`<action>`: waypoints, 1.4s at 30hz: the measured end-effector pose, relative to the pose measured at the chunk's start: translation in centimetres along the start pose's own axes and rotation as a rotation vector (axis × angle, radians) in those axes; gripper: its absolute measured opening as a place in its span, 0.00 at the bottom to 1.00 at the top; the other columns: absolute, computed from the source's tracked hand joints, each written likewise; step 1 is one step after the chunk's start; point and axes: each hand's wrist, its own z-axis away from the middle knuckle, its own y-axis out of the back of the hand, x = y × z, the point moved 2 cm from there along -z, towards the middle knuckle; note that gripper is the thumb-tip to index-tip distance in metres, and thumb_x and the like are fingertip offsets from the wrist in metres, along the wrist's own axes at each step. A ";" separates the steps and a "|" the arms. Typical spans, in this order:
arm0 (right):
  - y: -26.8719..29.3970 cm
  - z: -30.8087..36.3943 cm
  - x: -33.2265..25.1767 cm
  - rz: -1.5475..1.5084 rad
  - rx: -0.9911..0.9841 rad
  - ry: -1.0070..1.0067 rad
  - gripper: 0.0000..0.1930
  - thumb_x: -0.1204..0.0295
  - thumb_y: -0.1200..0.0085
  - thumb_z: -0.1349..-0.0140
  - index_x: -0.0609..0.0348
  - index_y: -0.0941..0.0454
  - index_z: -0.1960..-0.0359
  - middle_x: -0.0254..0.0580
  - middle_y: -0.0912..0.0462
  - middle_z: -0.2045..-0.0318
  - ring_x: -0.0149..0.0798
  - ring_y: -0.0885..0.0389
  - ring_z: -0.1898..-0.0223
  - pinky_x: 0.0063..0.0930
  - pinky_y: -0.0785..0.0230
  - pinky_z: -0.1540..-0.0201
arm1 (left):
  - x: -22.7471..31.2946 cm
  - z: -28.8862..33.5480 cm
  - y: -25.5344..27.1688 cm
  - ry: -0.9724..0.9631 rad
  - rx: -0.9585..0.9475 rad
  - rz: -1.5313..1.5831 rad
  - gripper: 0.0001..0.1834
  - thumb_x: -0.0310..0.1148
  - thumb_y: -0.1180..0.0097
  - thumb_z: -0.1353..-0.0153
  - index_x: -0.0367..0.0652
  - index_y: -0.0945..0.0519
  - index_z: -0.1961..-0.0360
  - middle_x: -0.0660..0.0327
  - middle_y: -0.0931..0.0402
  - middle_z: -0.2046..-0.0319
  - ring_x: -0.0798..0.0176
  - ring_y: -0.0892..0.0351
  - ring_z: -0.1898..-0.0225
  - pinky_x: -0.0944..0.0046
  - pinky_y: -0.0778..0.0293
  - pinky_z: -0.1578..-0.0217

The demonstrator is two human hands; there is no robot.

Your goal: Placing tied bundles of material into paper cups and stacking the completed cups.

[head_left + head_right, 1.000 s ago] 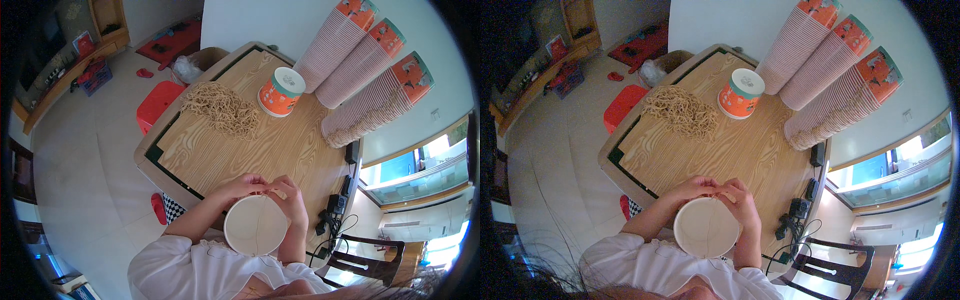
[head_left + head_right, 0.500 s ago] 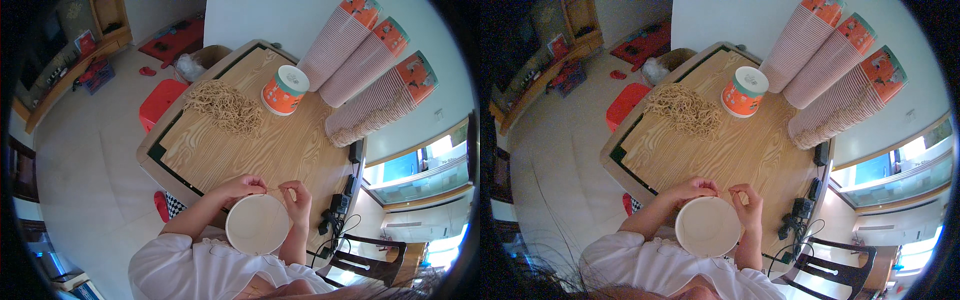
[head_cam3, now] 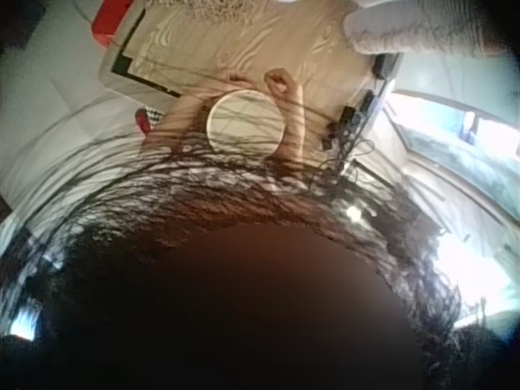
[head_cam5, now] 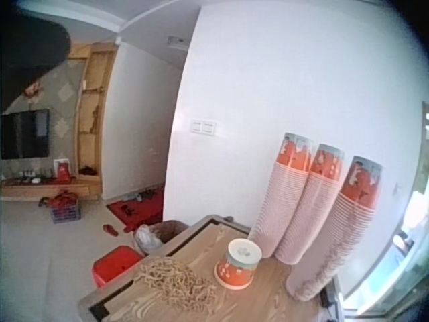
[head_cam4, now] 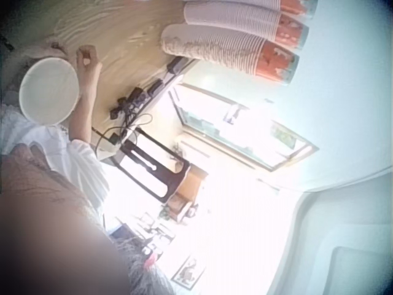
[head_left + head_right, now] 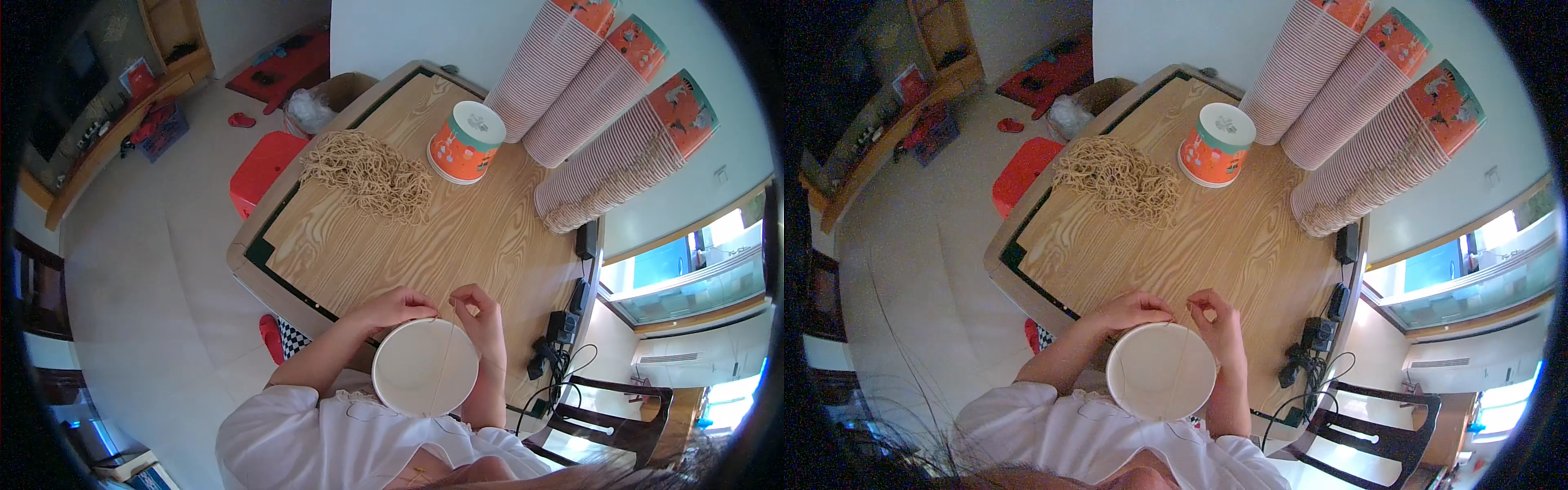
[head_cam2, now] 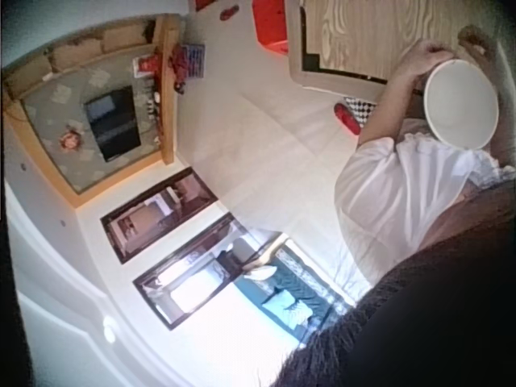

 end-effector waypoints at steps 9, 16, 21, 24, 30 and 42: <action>0.0 0.2 -0.9 -0.009 -0.014 -0.011 0.04 0.81 0.47 0.47 0.64 0.24 0.69 0.35 0.22 0.74 0.27 0.24 0.68 0.21 0.33 0.68 | 0.3 -0.3 -0.5 0.046 0.038 0.043 0.13 0.38 0.47 0.43 0.39 0.21 0.66 0.65 0.23 0.72 0.72 0.26 0.69 0.71 0.30 0.66; 0.7 0.8 -0.5 -0.048 0.012 0.049 0.05 0.84 0.51 0.48 0.65 0.26 0.69 0.36 0.22 0.73 0.28 0.24 0.67 0.19 0.33 0.61 | -0.6 0.0 0.4 0.049 -0.002 0.033 0.12 0.37 0.47 0.42 0.40 0.21 0.64 0.64 0.23 0.68 0.72 0.26 0.65 0.71 0.30 0.63; 0.9 1.1 0.2 -0.088 -0.007 0.050 0.05 0.85 0.51 0.47 0.65 0.27 0.69 0.35 0.23 0.72 0.28 0.24 0.67 0.19 0.33 0.61 | -0.6 0.5 0.9 -0.005 0.016 -0.085 0.15 0.37 0.46 0.43 0.40 0.22 0.58 0.63 0.23 0.65 0.72 0.26 0.64 0.70 0.30 0.62; 1.3 1.4 0.6 -0.061 -0.063 0.029 0.05 0.84 0.51 0.47 0.65 0.26 0.68 0.35 0.23 0.72 0.28 0.24 0.66 0.19 0.33 0.61 | 0.0 1.2 0.2 -0.101 0.114 -0.003 0.14 0.35 0.43 0.46 0.38 0.23 0.62 0.65 0.23 0.68 0.72 0.26 0.66 0.71 0.30 0.62; 2.0 1.6 -0.4 -0.086 -0.018 -0.025 0.05 0.82 0.49 0.47 0.65 0.25 0.68 0.38 0.21 0.71 0.29 0.24 0.66 0.21 0.32 0.61 | 2.9 3.9 -0.6 -0.213 0.352 -0.581 0.10 0.28 0.40 0.52 0.41 0.26 0.69 0.61 0.27 0.72 0.64 0.26 0.69 0.67 0.29 0.68; 3.8 2.6 -3.2 -0.249 -0.239 0.124 0.08 0.75 0.43 0.48 0.65 0.24 0.67 0.40 0.22 0.69 0.35 0.25 0.63 0.26 0.35 0.59 | 7.3 5.8 -3.8 -0.812 0.435 -1.004 0.13 0.23 0.41 0.58 0.48 0.27 0.70 0.66 0.31 0.71 0.60 0.29 0.66 0.61 0.29 0.68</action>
